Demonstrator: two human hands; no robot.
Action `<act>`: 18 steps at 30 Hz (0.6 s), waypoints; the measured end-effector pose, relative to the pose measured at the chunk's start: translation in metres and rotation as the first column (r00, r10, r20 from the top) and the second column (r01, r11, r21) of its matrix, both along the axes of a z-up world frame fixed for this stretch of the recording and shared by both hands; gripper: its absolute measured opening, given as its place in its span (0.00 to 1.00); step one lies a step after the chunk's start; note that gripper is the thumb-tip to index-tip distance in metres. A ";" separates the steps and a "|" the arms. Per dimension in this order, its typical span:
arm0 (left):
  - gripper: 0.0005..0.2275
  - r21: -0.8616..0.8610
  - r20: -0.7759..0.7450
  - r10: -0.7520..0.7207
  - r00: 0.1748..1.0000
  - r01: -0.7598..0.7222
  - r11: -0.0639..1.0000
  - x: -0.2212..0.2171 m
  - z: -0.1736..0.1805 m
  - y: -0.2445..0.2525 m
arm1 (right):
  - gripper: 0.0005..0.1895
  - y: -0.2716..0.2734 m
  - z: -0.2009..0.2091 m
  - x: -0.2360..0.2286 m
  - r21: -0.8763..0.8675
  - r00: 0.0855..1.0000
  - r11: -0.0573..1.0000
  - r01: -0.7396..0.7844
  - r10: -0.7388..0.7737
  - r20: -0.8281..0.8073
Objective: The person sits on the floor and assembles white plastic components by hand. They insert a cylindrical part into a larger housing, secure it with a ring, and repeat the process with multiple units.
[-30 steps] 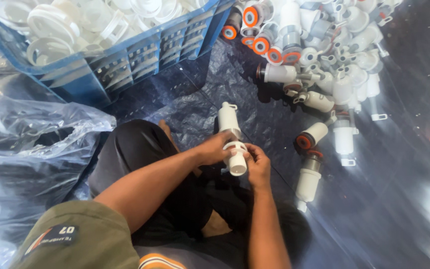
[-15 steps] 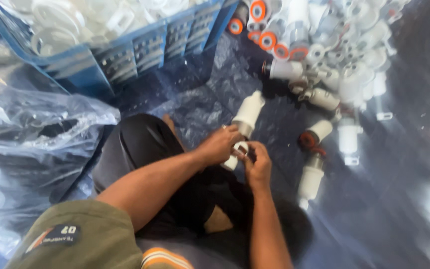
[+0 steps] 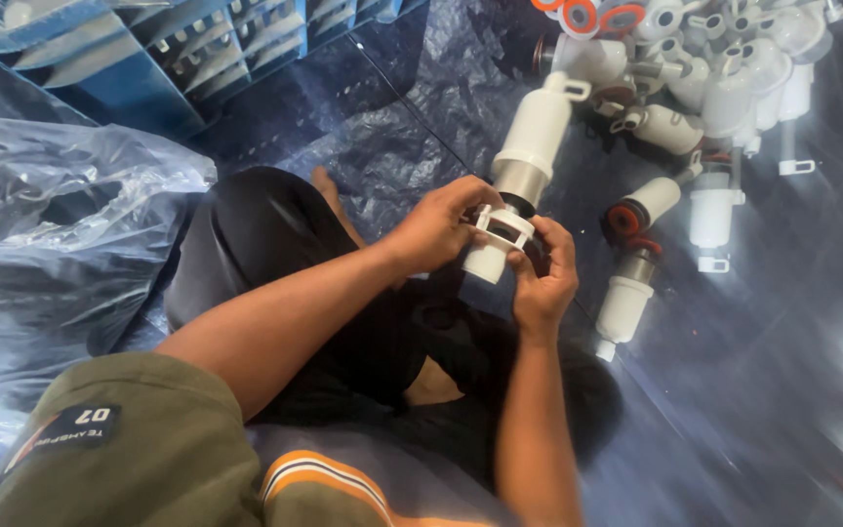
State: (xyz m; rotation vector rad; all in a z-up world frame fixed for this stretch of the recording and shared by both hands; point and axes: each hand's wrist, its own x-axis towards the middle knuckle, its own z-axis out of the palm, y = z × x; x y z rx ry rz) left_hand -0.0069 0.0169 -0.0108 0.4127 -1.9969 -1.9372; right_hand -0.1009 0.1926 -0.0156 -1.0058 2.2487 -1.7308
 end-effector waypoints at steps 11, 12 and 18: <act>0.17 -0.151 -0.078 -0.105 0.991 0.092 0.984 0.005 0.005 -0.003 | 0.28 0.004 0.013 0.001 0.060 0.976 0.998 -0.004 0.017 -0.215; 0.18 -0.188 -0.070 -0.112 0.991 0.097 0.977 0.007 0.007 -0.004 | 0.27 0.003 0.014 0.002 0.080 0.967 0.997 0.001 0.019 -0.254; 0.22 -0.518 -0.148 -0.191 0.970 0.089 0.851 0.013 0.017 -0.003 | 0.24 0.001 0.009 0.004 0.246 0.845 0.969 0.033 0.104 -0.524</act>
